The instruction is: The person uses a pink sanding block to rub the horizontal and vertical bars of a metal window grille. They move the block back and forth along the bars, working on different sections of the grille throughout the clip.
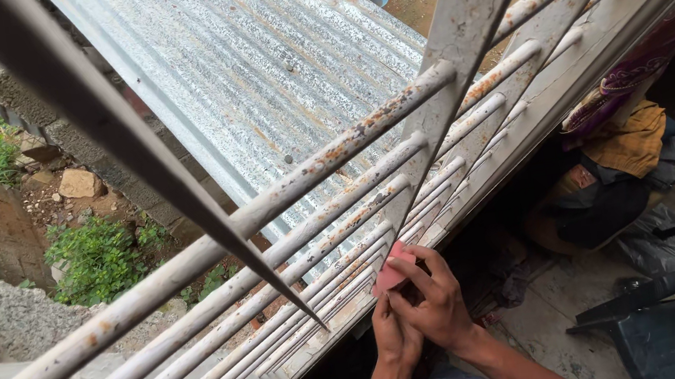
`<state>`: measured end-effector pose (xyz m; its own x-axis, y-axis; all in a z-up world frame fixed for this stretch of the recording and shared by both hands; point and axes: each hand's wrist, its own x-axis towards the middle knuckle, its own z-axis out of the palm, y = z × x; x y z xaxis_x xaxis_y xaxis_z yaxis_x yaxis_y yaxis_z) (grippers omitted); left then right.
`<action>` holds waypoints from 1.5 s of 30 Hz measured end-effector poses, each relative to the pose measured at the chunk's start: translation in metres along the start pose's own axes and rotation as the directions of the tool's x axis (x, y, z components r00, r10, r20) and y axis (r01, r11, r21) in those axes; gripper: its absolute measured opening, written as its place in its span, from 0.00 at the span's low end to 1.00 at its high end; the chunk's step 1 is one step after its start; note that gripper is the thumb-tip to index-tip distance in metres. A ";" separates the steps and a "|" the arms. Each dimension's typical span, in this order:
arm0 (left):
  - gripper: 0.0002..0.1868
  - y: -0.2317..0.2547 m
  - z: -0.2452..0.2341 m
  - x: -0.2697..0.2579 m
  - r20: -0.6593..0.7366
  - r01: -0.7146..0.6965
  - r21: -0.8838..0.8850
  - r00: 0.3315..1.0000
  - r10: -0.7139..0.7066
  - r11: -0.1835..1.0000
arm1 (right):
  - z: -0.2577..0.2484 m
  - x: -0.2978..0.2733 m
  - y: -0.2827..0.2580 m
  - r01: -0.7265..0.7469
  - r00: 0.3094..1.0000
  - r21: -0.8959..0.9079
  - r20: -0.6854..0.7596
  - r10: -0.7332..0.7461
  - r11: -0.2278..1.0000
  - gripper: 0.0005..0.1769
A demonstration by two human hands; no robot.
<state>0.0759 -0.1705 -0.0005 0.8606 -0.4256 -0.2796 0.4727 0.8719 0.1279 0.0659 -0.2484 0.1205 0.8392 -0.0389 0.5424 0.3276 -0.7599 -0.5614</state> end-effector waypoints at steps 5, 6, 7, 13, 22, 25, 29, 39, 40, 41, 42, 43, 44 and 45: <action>0.26 0.000 0.014 -0.002 0.017 -0.022 0.110 1.000 0.020 0.994 | -0.002 0.004 0.009 0.001 0.999 -0.012 0.034 -0.001 1.000 0.35; 0.28 -0.002 0.017 0.001 0.032 -0.011 0.092 0.999 0.008 0.996 | -0.003 0.007 0.013 0.037 0.999 -0.048 0.020 -0.037 0.998 0.35; 0.31 -0.005 0.021 0.006 0.048 -0.001 0.074 0.999 -0.003 0.997 | -0.006 0.010 0.017 0.073 0.997 -0.084 0.007 -0.073 0.994 0.35; 0.29 -0.019 0.024 0.031 -0.006 0.053 0.120 0.999 -0.053 0.991 | -0.021 0.011 0.030 -0.028 0.998 -0.174 -0.066 0.016 0.984 0.34; 0.26 -0.004 0.010 0.007 0.038 -0.015 0.135 0.999 0.010 0.991 | -0.004 0.001 0.009 0.005 0.999 -0.079 -0.039 -0.008 0.997 0.28; 0.27 0.004 0.008 -0.009 -0.014 -0.023 0.138 1.000 0.025 0.990 | -0.005 -0.002 0.000 0.026 1.000 -0.024 -0.002 -0.026 0.999 0.28; 0.27 -0.001 0.009 -0.015 -0.065 -0.023 0.101 0.997 0.029 0.995 | -0.009 0.001 0.006 0.056 0.998 -0.047 0.022 -0.055 0.997 0.29; 0.18 -0.013 0.001 0.002 -0.154 0.153 0.238 0.981 -0.119 0.959 | -0.024 -0.013 0.034 -0.104 0.991 -0.036 -0.086 0.101 0.994 0.31; 0.21 -0.017 -0.002 0.001 -0.103 0.155 0.243 0.986 -0.134 0.957 | -0.027 -0.018 0.035 -0.103 0.992 -0.041 -0.078 0.100 0.994 0.31; 0.23 -0.022 -0.005 -0.001 -0.053 0.157 0.248 0.987 -0.149 0.956 | -0.032 -0.022 0.037 -0.102 0.993 -0.045 -0.070 0.098 0.994 0.32; 0.24 -0.029 -0.007 -0.002 -0.074 0.200 0.243 0.979 -0.188 0.949 | -0.037 -0.026 0.040 -0.142 0.987 -0.035 -0.076 0.139 0.989 0.32; 0.24 -0.036 -0.010 -0.003 -0.095 0.243 0.237 0.969 -0.226 0.941 | -0.042 -0.030 0.043 -0.182 0.980 -0.023 -0.082 0.179 0.983 0.32; 0.24 -0.043 -0.010 -0.001 -0.116 0.284 0.228 0.958 -0.263 0.931 | -0.048 -0.031 0.047 -0.220 0.972 -0.012 -0.085 0.218 0.975 0.32; 0.25 -0.050 -0.009 0.004 -0.094 0.306 0.237 0.952 -0.292 0.922 | -0.053 -0.030 0.053 -0.206 0.972 -0.030 -0.124 0.201 0.978 0.32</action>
<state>0.0539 -0.2140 -0.0168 0.6632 -0.6370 -0.3929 0.7444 0.6160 0.2579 0.0350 -0.3223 0.1077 0.8273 -0.2714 0.4919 0.1341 -0.7548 -0.6421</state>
